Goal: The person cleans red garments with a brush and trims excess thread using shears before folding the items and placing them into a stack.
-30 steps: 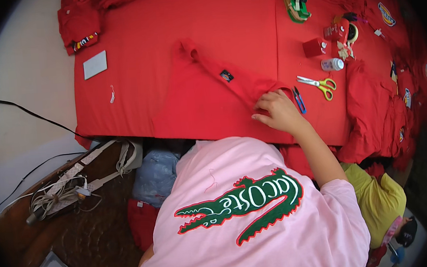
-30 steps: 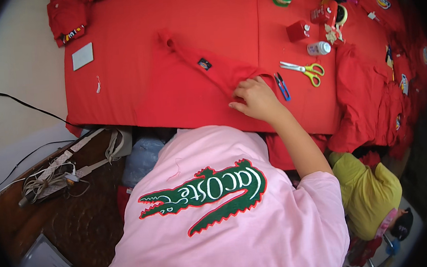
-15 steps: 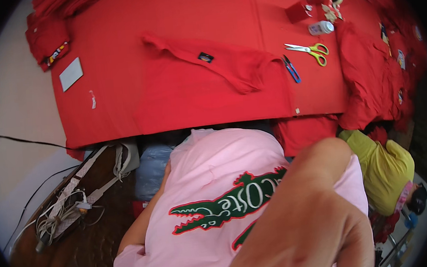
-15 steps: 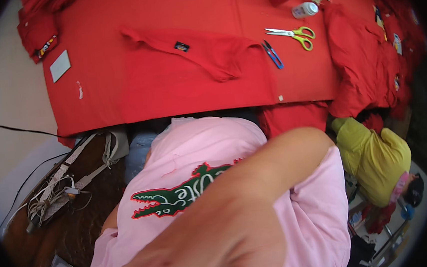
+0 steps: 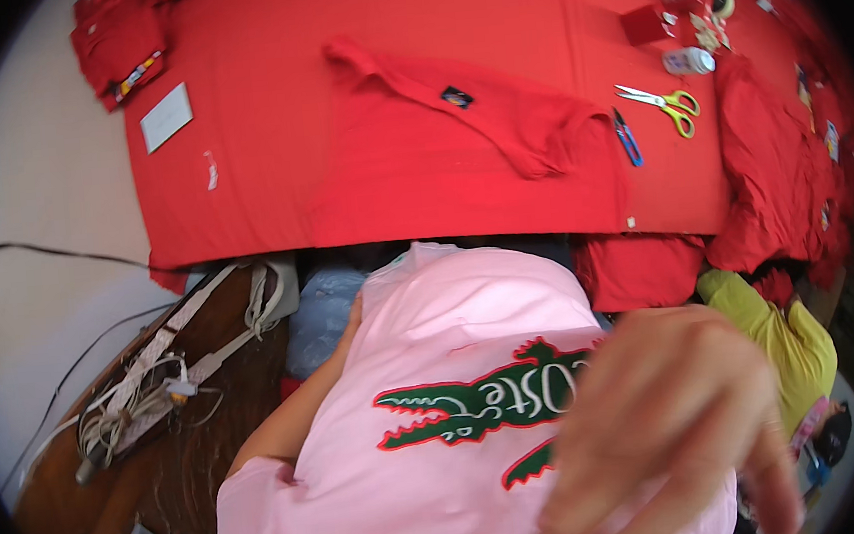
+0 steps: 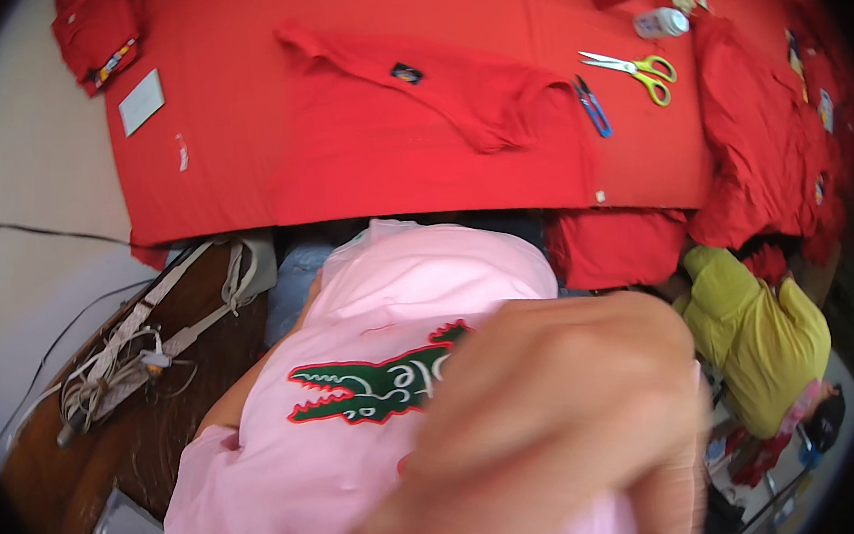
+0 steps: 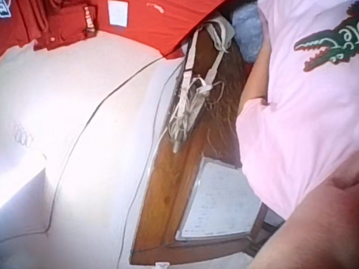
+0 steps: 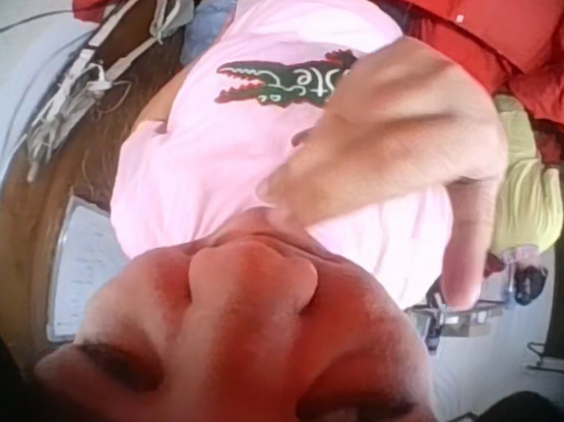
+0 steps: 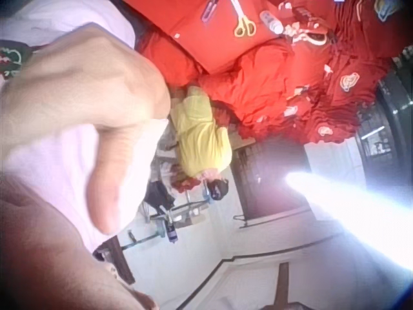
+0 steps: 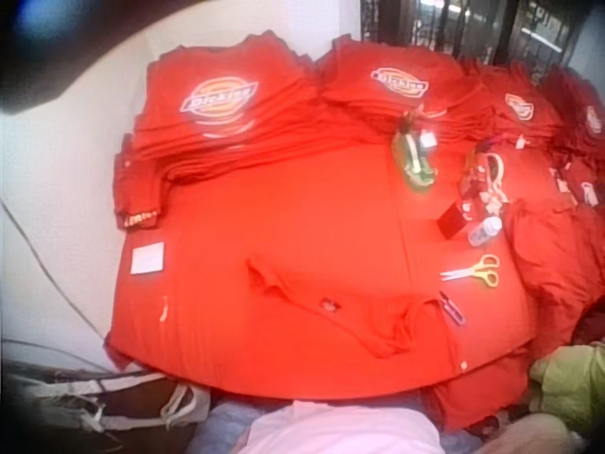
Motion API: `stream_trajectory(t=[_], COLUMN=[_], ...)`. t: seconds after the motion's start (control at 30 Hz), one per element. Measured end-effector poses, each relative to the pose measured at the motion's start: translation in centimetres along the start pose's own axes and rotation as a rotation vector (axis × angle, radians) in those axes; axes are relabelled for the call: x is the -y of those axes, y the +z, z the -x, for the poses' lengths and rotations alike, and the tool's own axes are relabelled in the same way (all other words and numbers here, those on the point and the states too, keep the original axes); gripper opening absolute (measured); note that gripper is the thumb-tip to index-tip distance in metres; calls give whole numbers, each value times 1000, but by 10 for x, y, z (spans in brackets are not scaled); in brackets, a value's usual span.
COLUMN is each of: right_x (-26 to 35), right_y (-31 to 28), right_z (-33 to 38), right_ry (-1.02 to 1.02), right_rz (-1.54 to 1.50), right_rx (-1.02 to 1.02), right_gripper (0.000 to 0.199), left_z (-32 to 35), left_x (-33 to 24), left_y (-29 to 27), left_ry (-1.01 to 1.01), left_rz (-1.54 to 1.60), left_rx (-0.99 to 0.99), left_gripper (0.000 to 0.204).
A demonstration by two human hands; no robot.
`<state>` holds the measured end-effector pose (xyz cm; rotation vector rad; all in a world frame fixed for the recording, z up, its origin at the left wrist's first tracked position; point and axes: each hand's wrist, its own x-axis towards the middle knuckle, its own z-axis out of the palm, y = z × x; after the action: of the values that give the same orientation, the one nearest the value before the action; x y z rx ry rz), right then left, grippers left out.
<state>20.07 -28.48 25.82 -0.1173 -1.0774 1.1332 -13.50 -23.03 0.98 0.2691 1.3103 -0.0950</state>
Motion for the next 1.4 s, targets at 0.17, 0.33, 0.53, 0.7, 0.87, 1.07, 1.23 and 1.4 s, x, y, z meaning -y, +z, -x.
stream_trajectory(t=[0.17,0.33,0.53,0.7,0.87,1.07,1.23,1.4], right_x=[-15,-44,-24,-49,-62,-23,-13,-28], right_y=[8,27,-17,-62,-24,-72,-140,-133], right_z=[-18,9,26,183,372,305,262,270], right_ry=[287,135,407,1068,1569,986,910,729], right_rz=[-331,-332,-43,622,1356,1619,1799,1794], right_rx=[127,228,32,-777,-793,-1266,-1411,-962], right_gripper=[113,119,70,49,41,31,22,17], left_z=[-3,4,35,31,-14,-84,-75,-39], left_x=[-10,-23,-77,-137,-135,-112,-151,-245], left_y=[-4,-4,21,79,193,270,281,234], left_ry=[-41,-67,-125,348,846,1606,1577,1706], left_rz=[-71,-177,-811,-1042,-1079,-1624,-1507,-1088], left_rx=[0,1,24,256,428,200,150,26], left_gripper=[60,60,60,36,29,39,21,26])
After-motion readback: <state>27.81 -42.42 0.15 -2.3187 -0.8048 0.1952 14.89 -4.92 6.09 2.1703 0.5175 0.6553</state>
